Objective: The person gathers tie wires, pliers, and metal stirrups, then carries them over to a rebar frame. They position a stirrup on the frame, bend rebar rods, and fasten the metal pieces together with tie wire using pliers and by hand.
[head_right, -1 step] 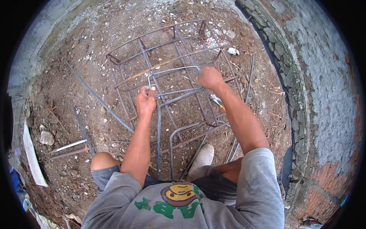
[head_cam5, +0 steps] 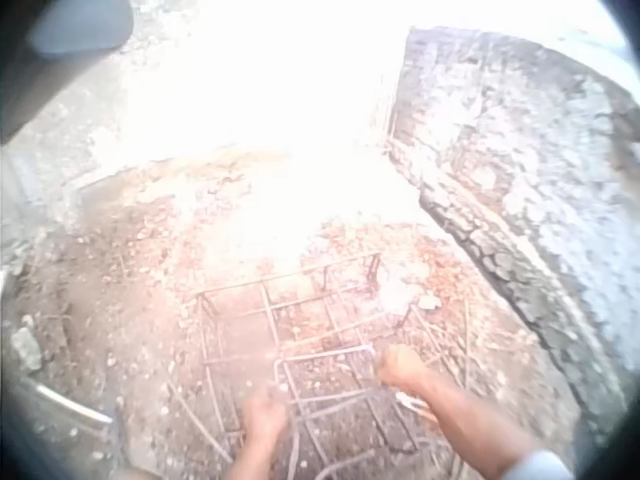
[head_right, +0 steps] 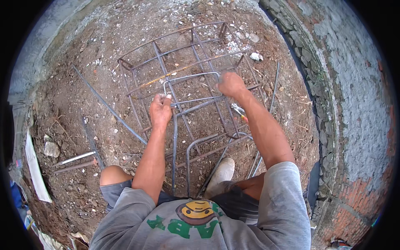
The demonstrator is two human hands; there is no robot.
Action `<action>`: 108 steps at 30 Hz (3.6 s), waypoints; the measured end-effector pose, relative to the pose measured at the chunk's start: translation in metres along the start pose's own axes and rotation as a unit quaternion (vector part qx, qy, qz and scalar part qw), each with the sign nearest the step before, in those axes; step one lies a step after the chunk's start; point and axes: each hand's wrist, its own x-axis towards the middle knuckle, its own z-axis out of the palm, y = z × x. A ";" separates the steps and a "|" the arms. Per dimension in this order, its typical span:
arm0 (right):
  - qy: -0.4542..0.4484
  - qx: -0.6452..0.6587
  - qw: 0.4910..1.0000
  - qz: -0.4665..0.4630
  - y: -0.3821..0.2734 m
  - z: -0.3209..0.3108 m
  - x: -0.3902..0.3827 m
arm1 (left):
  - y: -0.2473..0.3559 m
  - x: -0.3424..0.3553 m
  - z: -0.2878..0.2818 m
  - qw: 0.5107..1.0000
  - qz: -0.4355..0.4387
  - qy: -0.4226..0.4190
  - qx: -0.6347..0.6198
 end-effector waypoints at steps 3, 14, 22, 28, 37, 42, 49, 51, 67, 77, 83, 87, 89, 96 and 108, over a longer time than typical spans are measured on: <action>0.029 0.004 0.999 0.024 -0.002 0.000 -0.004 | 0.008 -0.006 0.001 0.999 0.034 0.021 0.000; -0.035 0.190 0.978 0.081 -0.021 -0.002 -0.049 | -0.013 0.009 -0.003 0.996 0.034 0.076 -0.016; 0.157 0.054 0.984 0.064 -0.009 -0.008 -0.001 | -0.002 -0.003 -0.006 0.999 0.037 -0.030 0.022; 0.201 0.069 0.975 0.069 -0.010 0.008 0.015 | 0.015 -0.005 -0.017 0.990 0.027 -0.105 0.095; 0.166 0.070 0.980 0.085 -0.011 0.013 0.005 | 0.010 -0.006 -0.017 0.992 0.055 -0.077 0.085; 0.119 0.058 0.988 0.076 -0.009 0.003 -0.014 | 0.007 0.000 -0.018 0.990 -0.011 -0.142 -0.003; 0.042 0.022 0.996 -0.075 -0.063 -0.023 -0.036 | -0.001 0.005 -0.021 0.985 -0.042 -0.165 -0.025; 0.061 0.088 0.973 -0.203 -0.069 -0.015 -0.034 | 0.004 0.004 -0.020 0.986 -0.034 -0.165 -0.015; -0.087 -0.158 0.974 -0.136 -0.090 -0.006 0.017 | 0.008 0.002 -0.017 0.983 -0.061 -0.137 -0.105; -0.167 -0.043 0.973 -0.155 -0.074 0.049 0.060 | 0.008 0.006 -0.019 0.961 -0.077 -0.204 -0.171; -0.170 -0.108 0.965 -0.166 -0.082 0.044 0.059 | -0.010 0.009 -0.009 0.976 -0.056 -0.143 -0.156; -0.183 -0.026 0.959 -0.217 -0.058 0.050 0.065 | -0.007 0.006 -0.002 0.978 -0.028 -0.098 -0.182; -0.188 0.028 0.961 -0.201 -0.061 0.049 0.062 | -0.004 0.006 -0.010 0.973 -0.035 -0.136 -0.185; -0.190 0.113 0.947 -0.234 -0.090 0.025 0.045 | -0.007 0.009 -0.018 0.960 -0.039 -0.186 -0.204; -0.248 0.097 0.939 -0.218 -0.088 0.025 0.045 | 0.000 -0.012 -0.011 0.990 0.062 -0.037 -0.124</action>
